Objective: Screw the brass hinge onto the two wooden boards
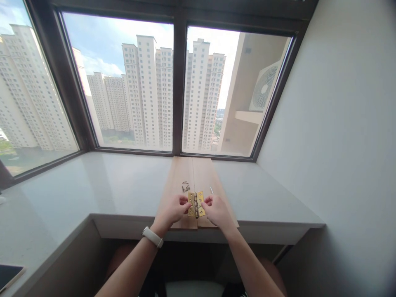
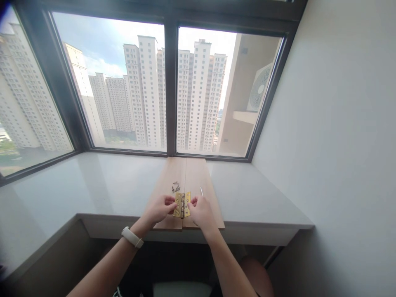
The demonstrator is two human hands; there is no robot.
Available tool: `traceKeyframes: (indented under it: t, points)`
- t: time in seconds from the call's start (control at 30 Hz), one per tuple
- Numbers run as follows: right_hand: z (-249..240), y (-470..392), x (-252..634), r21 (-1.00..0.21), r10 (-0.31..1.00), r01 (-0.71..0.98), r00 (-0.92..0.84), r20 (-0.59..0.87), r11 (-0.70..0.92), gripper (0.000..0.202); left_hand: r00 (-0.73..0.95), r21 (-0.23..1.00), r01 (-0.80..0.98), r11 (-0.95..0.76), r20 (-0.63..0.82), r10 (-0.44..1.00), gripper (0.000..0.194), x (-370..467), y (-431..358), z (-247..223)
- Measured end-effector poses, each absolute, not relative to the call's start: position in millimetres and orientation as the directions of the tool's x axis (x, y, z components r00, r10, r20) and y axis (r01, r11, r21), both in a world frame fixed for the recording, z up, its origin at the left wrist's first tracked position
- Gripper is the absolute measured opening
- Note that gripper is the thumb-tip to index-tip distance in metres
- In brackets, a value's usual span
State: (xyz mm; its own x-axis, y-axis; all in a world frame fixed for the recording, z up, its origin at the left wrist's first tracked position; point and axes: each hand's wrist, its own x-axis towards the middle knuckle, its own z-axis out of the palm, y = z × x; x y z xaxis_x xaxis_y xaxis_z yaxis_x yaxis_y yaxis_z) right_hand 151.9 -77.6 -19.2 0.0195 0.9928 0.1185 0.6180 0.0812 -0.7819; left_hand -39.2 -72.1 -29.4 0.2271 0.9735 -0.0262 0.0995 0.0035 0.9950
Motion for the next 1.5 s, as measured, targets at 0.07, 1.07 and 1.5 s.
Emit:
traceKeyframes:
  t: [0.07, 1.07, 1.5]
  points:
    - [-23.9, -73.6, 149.2, -0.712, 0.987, 0.697, 0.044, 0.156, 0.081, 0.011, 0.191, 0.985, 0.17, -0.028, -0.005, 0.982, 0.027, -37.8, -64.4, -38.8]
    - [-35.9, -87.5, 132.8, -0.352, 0.891, 0.875, -0.169, 0.421, 0.333, 0.033, 0.218, 0.648, 0.645, -0.406, 0.353, 0.91, 0.033, -38.3, -71.3, -32.1]
    - [-36.1, -98.2, 130.5, -0.352, 0.877, 0.848, -0.236, 0.418, 0.396, 0.034, 0.302, 0.593, 0.622, -0.511, 0.421, 0.855, 0.023, -39.0, -81.6, -32.0]
